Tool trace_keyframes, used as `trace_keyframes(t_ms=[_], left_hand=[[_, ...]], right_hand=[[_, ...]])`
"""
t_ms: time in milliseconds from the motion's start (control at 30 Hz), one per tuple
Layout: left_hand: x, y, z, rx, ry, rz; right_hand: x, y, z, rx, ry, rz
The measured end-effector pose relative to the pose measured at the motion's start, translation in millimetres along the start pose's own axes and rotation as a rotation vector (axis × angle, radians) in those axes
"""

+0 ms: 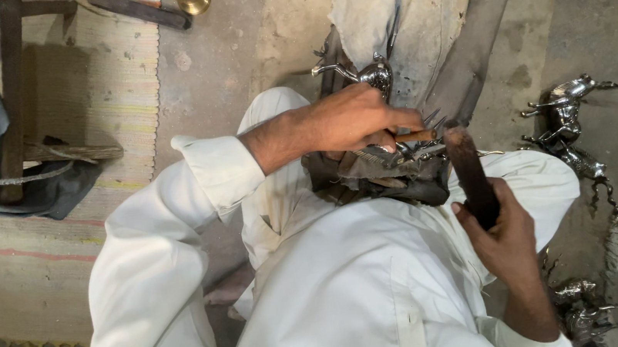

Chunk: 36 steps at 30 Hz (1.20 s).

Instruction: The person sits cross-legged on the floor holding a silver animal figurine against a leather sandbag on their lap. They position a small punch against the figurine's surface and strike it with a wooden mallet, repositioning the punch repeatedly to work details into the metal, with other finished figurines on the floor nearby.

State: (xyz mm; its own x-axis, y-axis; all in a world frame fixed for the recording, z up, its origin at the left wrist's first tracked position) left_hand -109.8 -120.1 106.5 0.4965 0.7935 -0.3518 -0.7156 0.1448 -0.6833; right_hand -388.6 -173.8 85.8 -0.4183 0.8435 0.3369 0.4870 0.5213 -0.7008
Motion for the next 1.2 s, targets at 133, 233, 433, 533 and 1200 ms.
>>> trace_keyframes(t_ms=[133,233,433,533,1200], left_hand=[[-6.1,4.3,0.1,-0.028,0.022,-0.054],[-7.1,4.9,1.6,-0.046,0.026,-0.08],[-6.2,2.9,4.0,-0.046,-0.017,-0.108],[-9.8,4.7,5.0,-0.099,0.01,-0.126],[-8.8,6.3,-0.5,-0.085,-0.005,-0.098]], right_hand=[[6.1,12.7,4.6,0.08,0.118,0.04],[13.2,13.6,-3.1,0.091,0.011,0.15],[28.9,10.1,-15.9,0.167,-0.229,0.425],[26.9,8.1,-11.8,0.075,-0.162,0.418],[24.8,-1.5,-12.8,-0.006,-0.146,0.411]])
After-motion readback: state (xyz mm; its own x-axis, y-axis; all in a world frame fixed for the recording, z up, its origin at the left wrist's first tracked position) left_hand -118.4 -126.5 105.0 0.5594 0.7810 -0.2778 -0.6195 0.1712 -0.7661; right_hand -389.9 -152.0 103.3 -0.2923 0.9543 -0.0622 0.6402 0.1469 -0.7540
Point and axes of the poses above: each hand's wrist, its own x-axis away from the middle knuckle, its own y-axis out of the palm, z = x × y, the point moved 5 cm from there along -x, towards the middle knuckle, and after that the axes turned 15 degrees about y, right-handed, at the moved point
